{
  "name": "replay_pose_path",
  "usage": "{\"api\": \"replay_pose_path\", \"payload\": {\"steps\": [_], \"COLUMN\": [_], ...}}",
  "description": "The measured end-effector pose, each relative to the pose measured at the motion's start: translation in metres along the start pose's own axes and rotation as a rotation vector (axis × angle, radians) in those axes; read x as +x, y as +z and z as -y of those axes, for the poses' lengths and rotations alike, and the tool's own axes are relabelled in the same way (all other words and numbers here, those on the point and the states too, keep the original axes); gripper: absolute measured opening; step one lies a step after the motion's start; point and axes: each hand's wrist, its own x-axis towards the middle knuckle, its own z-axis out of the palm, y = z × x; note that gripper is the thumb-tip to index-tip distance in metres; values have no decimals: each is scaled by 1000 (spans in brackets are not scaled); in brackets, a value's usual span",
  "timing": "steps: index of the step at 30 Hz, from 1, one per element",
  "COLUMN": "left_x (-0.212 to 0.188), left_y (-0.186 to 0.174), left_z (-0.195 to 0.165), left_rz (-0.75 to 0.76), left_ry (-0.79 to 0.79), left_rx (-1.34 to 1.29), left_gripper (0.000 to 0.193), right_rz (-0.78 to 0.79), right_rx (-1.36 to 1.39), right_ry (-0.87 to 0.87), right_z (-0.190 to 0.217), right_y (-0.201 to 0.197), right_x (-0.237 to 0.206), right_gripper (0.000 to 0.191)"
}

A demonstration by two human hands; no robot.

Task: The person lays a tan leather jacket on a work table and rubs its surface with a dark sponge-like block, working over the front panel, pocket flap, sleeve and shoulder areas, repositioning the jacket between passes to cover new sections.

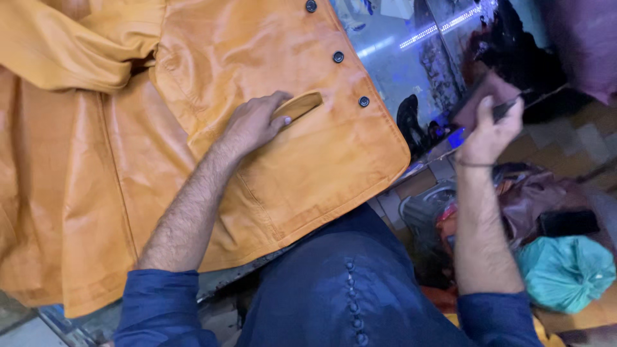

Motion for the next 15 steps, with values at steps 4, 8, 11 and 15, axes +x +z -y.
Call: {"api": "replay_pose_path", "payload": {"steps": [4, 8, 11, 15], "left_x": [5, 6, 7, 6], "left_y": [-4, -18, -26, -32], "left_z": [11, 21, 22, 20], "left_rz": [26, -31, 5, 44], "left_ry": [15, 90, 112, 162], "left_rx": [127, 82, 4, -96], "left_gripper": [33, 36, 35, 33], "right_rz": [24, -40, -99, -18], "right_rx": [678, 869, 843, 301], "right_ry": [495, 519, 486, 326], "right_z": [1, -25, -27, 3], "right_y": [53, 64, 64, 72], "right_x": [-135, -182, -189, -217], "right_gripper": [29, 26, 25, 28]}}
